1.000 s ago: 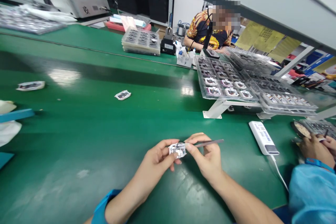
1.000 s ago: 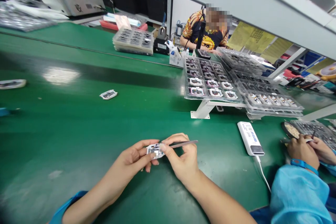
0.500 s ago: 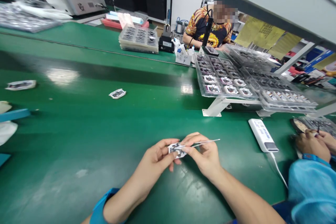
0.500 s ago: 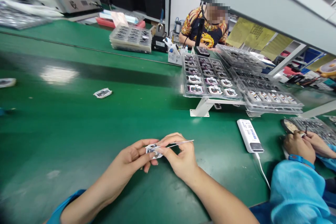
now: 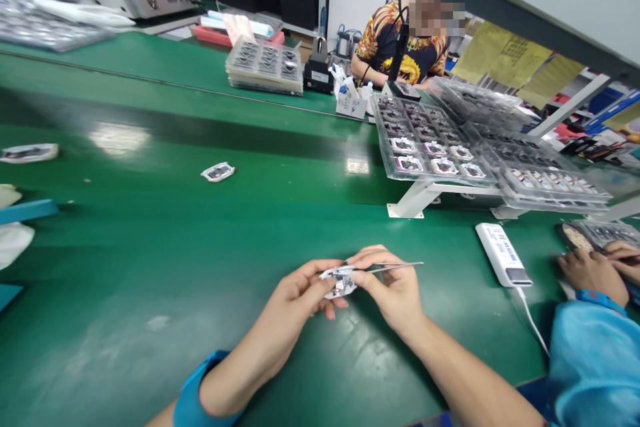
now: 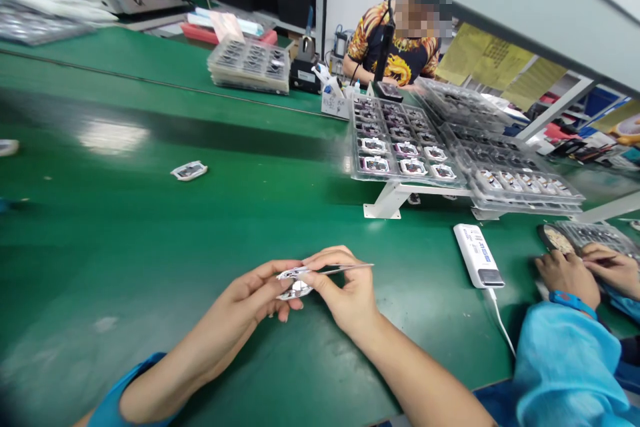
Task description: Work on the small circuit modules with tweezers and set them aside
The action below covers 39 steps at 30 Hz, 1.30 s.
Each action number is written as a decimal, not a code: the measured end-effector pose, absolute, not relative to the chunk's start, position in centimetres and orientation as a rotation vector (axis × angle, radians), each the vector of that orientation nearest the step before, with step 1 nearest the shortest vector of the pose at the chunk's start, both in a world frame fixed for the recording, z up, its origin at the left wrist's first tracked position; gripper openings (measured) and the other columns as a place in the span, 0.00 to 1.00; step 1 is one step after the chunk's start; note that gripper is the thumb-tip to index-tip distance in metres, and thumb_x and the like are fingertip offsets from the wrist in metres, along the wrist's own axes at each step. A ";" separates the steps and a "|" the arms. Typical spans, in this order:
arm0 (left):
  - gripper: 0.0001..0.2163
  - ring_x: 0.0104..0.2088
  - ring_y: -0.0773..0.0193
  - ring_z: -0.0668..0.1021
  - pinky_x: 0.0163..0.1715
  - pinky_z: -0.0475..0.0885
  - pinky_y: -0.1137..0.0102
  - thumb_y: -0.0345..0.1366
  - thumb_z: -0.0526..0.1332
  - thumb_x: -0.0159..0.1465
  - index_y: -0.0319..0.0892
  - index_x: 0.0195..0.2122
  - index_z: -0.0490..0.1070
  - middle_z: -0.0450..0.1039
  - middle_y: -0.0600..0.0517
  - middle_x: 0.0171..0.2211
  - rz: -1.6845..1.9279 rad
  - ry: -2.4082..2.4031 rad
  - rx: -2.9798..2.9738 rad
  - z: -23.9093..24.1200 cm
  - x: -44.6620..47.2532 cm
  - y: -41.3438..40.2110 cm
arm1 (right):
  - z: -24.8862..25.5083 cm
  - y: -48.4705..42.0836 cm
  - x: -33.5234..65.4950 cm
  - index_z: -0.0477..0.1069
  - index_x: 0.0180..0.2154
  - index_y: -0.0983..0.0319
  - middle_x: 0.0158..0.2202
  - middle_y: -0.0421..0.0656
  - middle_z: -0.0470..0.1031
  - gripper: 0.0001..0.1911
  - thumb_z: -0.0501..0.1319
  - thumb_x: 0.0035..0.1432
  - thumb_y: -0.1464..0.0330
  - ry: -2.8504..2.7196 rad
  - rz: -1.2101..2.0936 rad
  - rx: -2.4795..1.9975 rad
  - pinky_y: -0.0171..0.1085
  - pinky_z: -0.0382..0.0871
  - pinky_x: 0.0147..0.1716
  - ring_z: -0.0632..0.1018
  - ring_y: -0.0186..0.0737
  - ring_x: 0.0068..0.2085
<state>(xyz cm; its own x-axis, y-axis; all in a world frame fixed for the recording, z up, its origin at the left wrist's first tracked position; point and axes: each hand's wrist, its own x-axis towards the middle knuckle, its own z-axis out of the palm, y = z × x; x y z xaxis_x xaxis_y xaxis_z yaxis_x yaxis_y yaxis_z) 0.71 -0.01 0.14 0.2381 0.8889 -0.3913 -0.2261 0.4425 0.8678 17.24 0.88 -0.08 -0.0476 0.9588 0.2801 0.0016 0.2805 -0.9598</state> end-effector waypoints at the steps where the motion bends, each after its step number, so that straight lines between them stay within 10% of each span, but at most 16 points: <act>1: 0.17 0.26 0.63 0.76 0.25 0.66 0.70 0.44 0.66 0.56 0.39 0.43 0.74 0.77 0.49 0.28 0.879 1.067 0.765 0.0 0.6 0.0 | 0.1 0.9 17.2 0.77 0.31 0.58 0.33 0.43 0.80 0.05 0.70 0.52 0.65 -1.326 1.042 -0.982 0.42 0.74 0.39 0.80 0.42 0.37; 39: 0.15 0.24 0.66 0.75 0.22 0.68 0.73 0.39 0.66 0.54 0.38 0.40 0.70 0.75 0.54 0.25 0.906 1.121 1.012 1.2 0.9 0.0 | 0.3 1.0 17.2 0.76 0.28 0.60 0.27 0.39 0.80 0.05 0.71 0.48 0.70 -1.057 1.289 -1.055 0.34 0.70 0.33 0.78 0.36 0.30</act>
